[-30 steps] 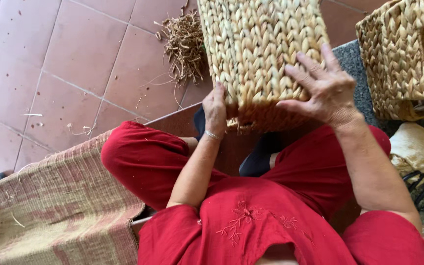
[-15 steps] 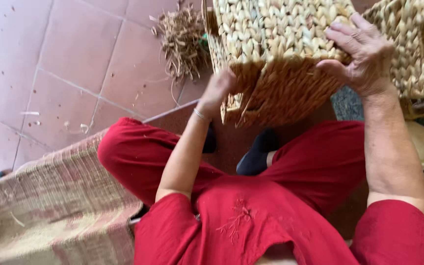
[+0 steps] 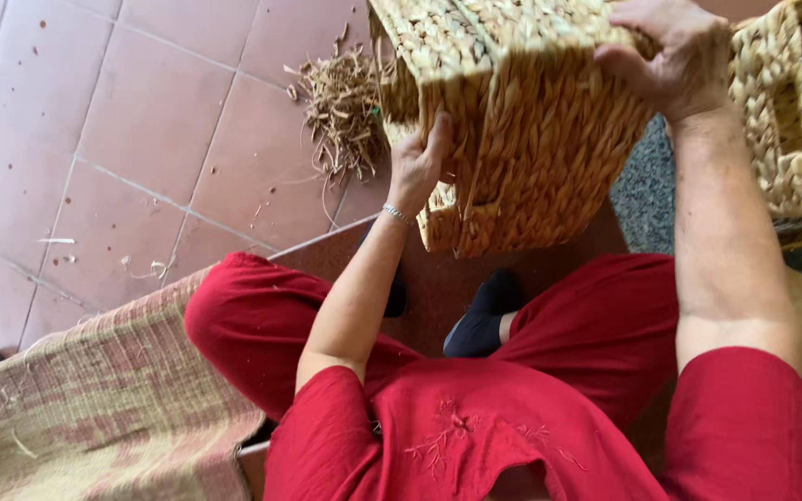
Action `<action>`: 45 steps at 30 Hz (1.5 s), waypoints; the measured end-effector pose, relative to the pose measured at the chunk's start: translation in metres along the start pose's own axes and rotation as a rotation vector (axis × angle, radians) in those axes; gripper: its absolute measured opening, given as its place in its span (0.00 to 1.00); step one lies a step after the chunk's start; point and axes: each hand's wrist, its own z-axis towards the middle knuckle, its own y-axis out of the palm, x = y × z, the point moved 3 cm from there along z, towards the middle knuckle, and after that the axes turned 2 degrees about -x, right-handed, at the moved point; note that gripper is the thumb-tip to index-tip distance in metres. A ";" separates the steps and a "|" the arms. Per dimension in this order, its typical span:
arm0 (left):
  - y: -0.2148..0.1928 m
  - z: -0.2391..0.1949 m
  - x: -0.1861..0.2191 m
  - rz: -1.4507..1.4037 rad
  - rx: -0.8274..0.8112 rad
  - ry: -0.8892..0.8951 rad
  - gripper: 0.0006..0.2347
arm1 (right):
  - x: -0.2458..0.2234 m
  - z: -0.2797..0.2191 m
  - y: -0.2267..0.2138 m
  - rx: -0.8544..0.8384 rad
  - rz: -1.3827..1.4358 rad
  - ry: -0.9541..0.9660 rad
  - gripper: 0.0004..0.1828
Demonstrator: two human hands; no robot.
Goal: The person trims excess woven material from the edges of rectangular baskets using shears. They rotate the baskets to access different sides, cut protruding strands, and occasionally inspect the interior and exterior surfaces.
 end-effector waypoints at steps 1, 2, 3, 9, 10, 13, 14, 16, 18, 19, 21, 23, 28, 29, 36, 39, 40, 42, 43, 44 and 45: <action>0.001 0.014 0.005 0.064 0.015 0.022 0.22 | 0.005 0.001 0.005 -0.104 -0.100 0.184 0.46; 0.000 0.028 0.010 0.129 0.030 0.045 0.24 | 0.002 0.005 0.003 -0.071 -0.136 0.217 0.47; 0.000 0.038 0.013 0.191 0.041 0.065 0.26 | -0.004 0.009 -0.001 -0.041 -0.174 0.256 0.48; -0.038 0.111 0.032 0.009 0.206 -0.098 0.28 | -0.144 -0.018 0.016 0.086 -0.084 0.033 0.57; -0.046 0.115 0.037 -0.030 0.199 -0.120 0.24 | -0.149 -0.020 0.025 -0.064 -0.134 0.114 0.59; -0.067 0.110 0.050 -0.181 0.123 -0.107 0.33 | -0.151 -0.018 0.063 -0.234 -0.190 0.157 0.62; -0.070 0.100 0.047 -0.256 0.055 -0.049 0.36 | -0.141 -0.002 0.073 -0.101 -0.145 0.051 0.61; -0.084 0.088 0.031 -0.232 0.071 -0.023 0.38 | -0.132 0.015 0.093 -0.005 -0.096 -0.054 0.61; -0.098 0.075 -0.001 -0.042 0.235 -0.101 0.33 | -0.131 0.026 0.115 -0.094 -0.095 -0.047 0.62; -0.104 0.071 -0.014 -0.174 0.235 -0.090 0.29 | -0.130 0.030 0.123 -0.084 -0.126 -0.067 0.63; -0.110 0.064 -0.029 -0.437 0.233 -0.067 0.24 | -0.130 0.032 0.141 -0.068 -0.187 -0.106 0.67; -0.108 0.073 -0.029 -0.411 0.301 -0.107 0.20 | -0.107 0.041 0.148 -0.072 -0.256 -0.146 0.65; -0.098 0.090 -0.008 -0.329 0.371 -0.084 0.19 | -0.073 0.052 0.138 -0.168 -0.182 -0.057 0.66; -0.103 0.095 -0.005 -0.397 0.344 -0.063 0.18 | -0.067 0.060 0.135 -0.173 -0.252 -0.063 0.68; -0.154 0.101 0.014 -0.397 0.309 -0.116 0.16 | -0.025 0.091 0.124 -0.205 -0.226 -0.055 0.64; -0.162 0.085 0.028 -0.285 0.309 -0.059 0.18 | -0.012 0.098 0.123 -0.264 -0.199 0.005 0.63; -0.170 0.073 0.033 -0.327 0.329 -0.076 0.18 | -0.004 0.099 0.120 -0.290 -0.214 0.034 0.61; -0.190 0.038 0.045 -0.409 0.364 -0.106 0.20 | 0.017 0.103 0.107 -0.334 -0.247 0.093 0.57; -0.202 0.025 0.051 -0.446 0.384 -0.119 0.21 | 0.024 0.106 0.099 -0.324 -0.224 0.125 0.56; -0.212 0.019 0.056 -0.486 0.373 -0.106 0.22 | 0.031 0.108 0.089 -0.315 -0.201 0.157 0.54; -0.218 0.012 0.053 -0.532 0.366 -0.099 0.23 | 0.035 0.107 0.084 -0.314 -0.179 0.188 0.53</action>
